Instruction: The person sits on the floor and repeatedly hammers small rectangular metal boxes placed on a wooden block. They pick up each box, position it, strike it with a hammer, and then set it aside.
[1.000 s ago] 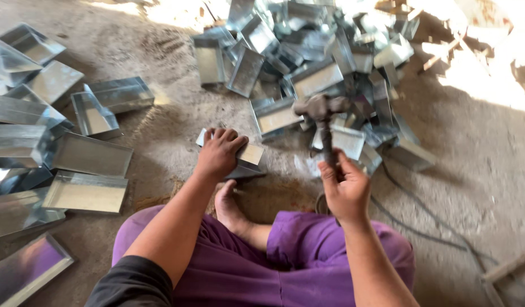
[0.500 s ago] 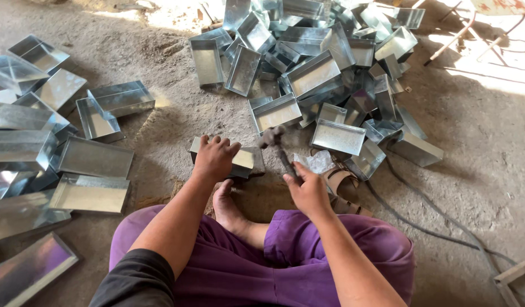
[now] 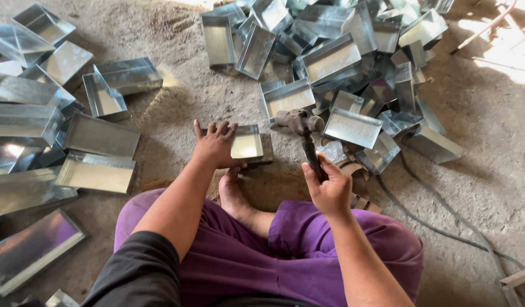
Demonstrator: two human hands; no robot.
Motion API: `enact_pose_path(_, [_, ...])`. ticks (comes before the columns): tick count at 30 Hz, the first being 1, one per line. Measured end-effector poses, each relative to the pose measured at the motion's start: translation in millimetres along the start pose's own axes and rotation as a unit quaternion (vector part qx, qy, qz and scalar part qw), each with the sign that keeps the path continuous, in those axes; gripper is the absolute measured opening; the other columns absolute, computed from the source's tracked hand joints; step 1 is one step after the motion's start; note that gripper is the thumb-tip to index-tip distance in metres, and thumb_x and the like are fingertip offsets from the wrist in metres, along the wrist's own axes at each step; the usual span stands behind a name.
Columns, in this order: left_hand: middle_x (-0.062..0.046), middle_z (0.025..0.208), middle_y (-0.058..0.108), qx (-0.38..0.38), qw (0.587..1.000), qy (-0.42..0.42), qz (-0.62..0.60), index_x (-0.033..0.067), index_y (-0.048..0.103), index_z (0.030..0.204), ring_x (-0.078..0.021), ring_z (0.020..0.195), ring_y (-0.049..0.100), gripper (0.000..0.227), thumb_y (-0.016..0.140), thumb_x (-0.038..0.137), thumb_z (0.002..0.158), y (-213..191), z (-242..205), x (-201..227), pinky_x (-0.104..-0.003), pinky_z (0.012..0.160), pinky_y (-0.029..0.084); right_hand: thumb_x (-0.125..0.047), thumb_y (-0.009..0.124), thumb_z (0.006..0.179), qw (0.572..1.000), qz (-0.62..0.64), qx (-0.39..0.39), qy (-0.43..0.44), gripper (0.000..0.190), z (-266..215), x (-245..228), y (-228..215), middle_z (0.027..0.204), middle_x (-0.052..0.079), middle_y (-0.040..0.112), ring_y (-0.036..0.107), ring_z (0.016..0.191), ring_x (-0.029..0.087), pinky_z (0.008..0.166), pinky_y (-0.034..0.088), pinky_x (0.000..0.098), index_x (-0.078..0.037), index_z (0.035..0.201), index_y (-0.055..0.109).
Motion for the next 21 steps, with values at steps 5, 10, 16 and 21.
enact_pose_path(5, [-0.008,0.161,0.034,-0.004,1.000,0.014,0.024,0.0201,0.015,0.165,-0.0337,0.148,0.030,0.138,0.086,0.068,0.057,-6.1,-2.7,3.3,-0.070,0.120,0.006,-0.023,0.075,0.094,0.984,-0.071,-0.140,0.085,0.031,-6.7,32.1,44.3,0.069,0.005,0.072,0.062,0.054,0.010,0.051,0.047,0.0277,-0.007,0.120,0.075])
enact_pose_path(10, [-0.007,0.160,0.036,-0.004,1.000,0.014,0.021,0.0211,0.019,0.164,-0.0309,0.147,0.033,0.133,0.086,0.067,0.059,-12.5,-3.5,1.7,-0.063,0.121,0.016,-0.022,0.076,0.091,0.984,-0.068,-0.133,0.095,0.031,-12.3,37.2,49.3,0.067,0.007,0.070,0.063,0.052,0.010,0.048,0.047,0.0288,-0.001,0.114,0.076])
enact_pose_path(16, [-0.013,0.166,0.033,-0.143,0.964,-0.016,-0.224,0.0275,0.013,0.167,-0.0336,0.153,0.033,0.140,0.078,0.079,0.055,18.6,14.7,-45.7,-0.053,0.126,0.025,-0.019,0.068,0.101,0.995,0.044,0.058,-0.070,0.025,13.9,-29.6,-27.9,0.069,0.002,0.067,0.056,0.048,0.006,0.041,0.042,0.0225,0.000,0.118,0.071])
enact_pose_path(21, [-0.013,0.172,0.003,-0.262,0.873,-0.132,-0.391,0.0224,0.006,0.165,-0.0314,0.160,0.005,0.133,0.071,0.081,0.065,82.6,15.1,-88.9,-0.056,0.126,0.019,-0.019,0.058,0.114,0.941,0.202,0.220,-0.161,0.035,2.0,-70.5,-85.8,0.089,0.003,0.065,0.055,0.058,0.005,0.050,0.046,0.0197,-0.001,0.143,0.053])
Point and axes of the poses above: each hand's wrist, its own z-axis towards the middle knuckle, its own y-axis out of the palm, x = y × z, the point moved 8 cm from there along z, towards the middle knuckle
